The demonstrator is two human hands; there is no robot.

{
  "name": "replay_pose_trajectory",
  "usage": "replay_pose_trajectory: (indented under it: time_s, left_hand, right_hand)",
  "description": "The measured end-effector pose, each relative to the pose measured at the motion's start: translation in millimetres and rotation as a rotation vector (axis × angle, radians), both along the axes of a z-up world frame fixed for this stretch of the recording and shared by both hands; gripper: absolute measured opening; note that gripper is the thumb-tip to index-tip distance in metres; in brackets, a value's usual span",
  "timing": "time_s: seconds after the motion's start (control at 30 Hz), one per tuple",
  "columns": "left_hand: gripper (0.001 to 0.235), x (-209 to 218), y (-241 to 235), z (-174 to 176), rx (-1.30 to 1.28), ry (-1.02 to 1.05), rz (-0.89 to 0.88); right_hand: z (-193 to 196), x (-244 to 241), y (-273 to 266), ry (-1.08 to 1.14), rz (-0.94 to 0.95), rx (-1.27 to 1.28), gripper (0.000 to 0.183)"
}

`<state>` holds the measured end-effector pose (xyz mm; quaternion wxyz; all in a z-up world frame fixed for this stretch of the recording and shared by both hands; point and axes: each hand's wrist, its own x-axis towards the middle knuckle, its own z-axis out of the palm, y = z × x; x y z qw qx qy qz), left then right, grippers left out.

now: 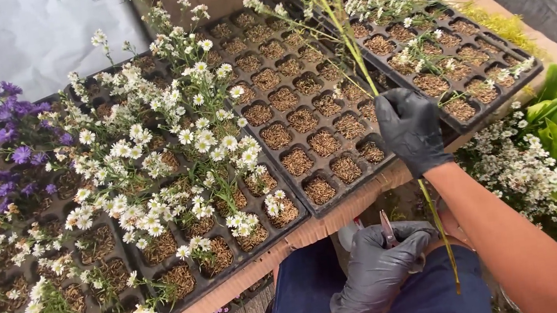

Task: Trimming small white flower clusters from a long stem using garden snips in a greenhouse setting.

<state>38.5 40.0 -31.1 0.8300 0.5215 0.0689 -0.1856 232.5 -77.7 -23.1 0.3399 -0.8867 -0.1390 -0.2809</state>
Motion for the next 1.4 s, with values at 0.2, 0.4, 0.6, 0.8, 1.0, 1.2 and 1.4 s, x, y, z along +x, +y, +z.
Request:
replay_pose_trajectory:
  time_s: [0.2, 0.4, 0.6, 0.8, 1.0, 1.2, 1.4]
  left_hand:
    - [0.013, -6, -12, -13, 0.052, -0.011, 0.005]
    - [0.015, -5, -33, -19, -0.073, -0.083, 0.12]
    - [0.017, -14, -49, 6, -0.106, -0.19, 0.07]
    - [0.02, -24, -62, 27, 0.019, -0.08, -0.014]
    - [0.021, -20, -74, 8, -0.027, -0.214, -0.046]
    - [0.029, -7, -78, 22, 0.025, -0.169, -0.111]
    - [0.029, -6, -80, 41, -0.055, -0.258, -0.195]
  right_hand:
    - [35, -78, -11, 0.022, -0.063, 0.2, 0.024]
    - [3, -138, -52, -0.095, -0.193, 0.396, 0.03]
    - [-27, -196, -55, -0.094, -0.295, 1.099, 0.012]
    - [-43, -226, -68, -0.134, -0.179, 1.183, 0.009]
    - [-54, -243, -84, -0.115, -0.249, 1.253, 0.016]
    - [-62, -249, -95, -0.061, -0.4, 0.97, 0.029]
    - [-52, -252, -97, -0.009, -0.387, 0.876, 0.025]
